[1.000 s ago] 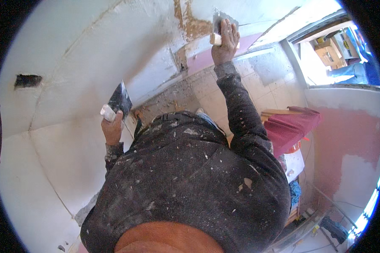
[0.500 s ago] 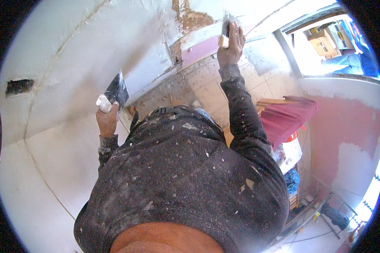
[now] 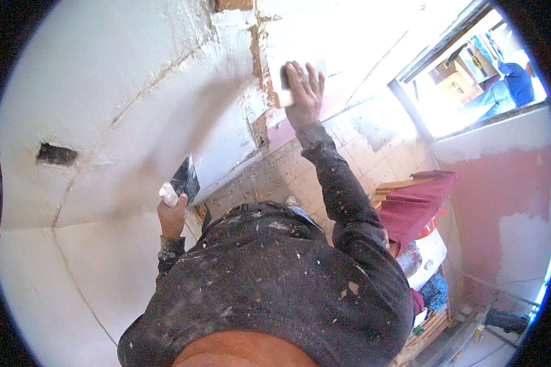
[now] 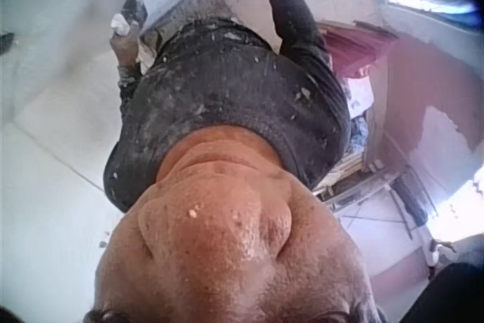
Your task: The person applies plaster to a damaged wall using a trowel and a smaller scraper. They repeatedly scoop plaster from a board and smooth it onto the wall surface, focusing on filling gaps and leveling the area.
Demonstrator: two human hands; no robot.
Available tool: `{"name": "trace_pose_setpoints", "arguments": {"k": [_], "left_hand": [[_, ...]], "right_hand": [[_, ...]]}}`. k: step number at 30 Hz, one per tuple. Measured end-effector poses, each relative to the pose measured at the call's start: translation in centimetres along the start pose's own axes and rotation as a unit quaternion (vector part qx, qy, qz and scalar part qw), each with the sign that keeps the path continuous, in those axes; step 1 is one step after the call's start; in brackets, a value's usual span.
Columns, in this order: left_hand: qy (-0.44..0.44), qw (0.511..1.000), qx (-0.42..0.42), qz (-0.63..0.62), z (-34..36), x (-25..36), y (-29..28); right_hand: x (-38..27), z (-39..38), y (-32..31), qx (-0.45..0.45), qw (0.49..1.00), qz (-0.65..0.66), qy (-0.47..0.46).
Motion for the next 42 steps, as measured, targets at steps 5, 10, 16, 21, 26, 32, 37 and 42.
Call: {"name": "trace_pose_setpoints", "arguments": {"k": [5,10,16,21,26,32,37,42], "left_hand": [[-0.022,0.999,-0.023,0.037,0.2,1.4,0.3],[-0.025,0.999,-0.02,-0.03,0.2,2.3,0.9],[0.007,0.995,-0.039,-0.097,1.0,2.9,1.8],[-0.094,0.915,-0.169,-0.355,3.6,6.5,8.4],[-0.272,0.812,-0.273,-0.437,3.8,4.9,16.5],[-0.246,0.702,-0.376,-0.552,2.3,13.8,26.8],[-0.225,0.692,-0.421,-0.541,0.7,11.5,37.0],[-0.307,0.666,-0.492,-0.47,-5.4,10.0,45.4]], "right_hand": [[-6.2,8.7,0.2,0.072,0.994,0.058,-0.062],[-6.1,4.3,6.6,-0.045,0.996,-0.007,-0.079],[-5.1,-4.7,0.6,-0.164,0.972,0.165,0.027],[-12.1,-5.6,-7.0,-0.312,0.909,0.236,-0.144],[-4.3,-11.5,-8.3,-0.329,0.937,0.087,-0.08],[9.1,-18.0,-18.6,-0.065,0.831,0.323,0.449],[11.8,-23.0,-21.0,0.224,0.582,0.501,0.6],[12.3,-24.8,-21.3,0.263,0.548,0.523,0.598]]}}
Point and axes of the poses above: each hand's wrist, its own z-axis towards the middle knuckle, its own y-axis out of the palm, x = y × z, the point moved 8 cm from there along z, towards the middle knuckle, and after that the axes turned 6 degrees about -z, right-handed, at the moved point
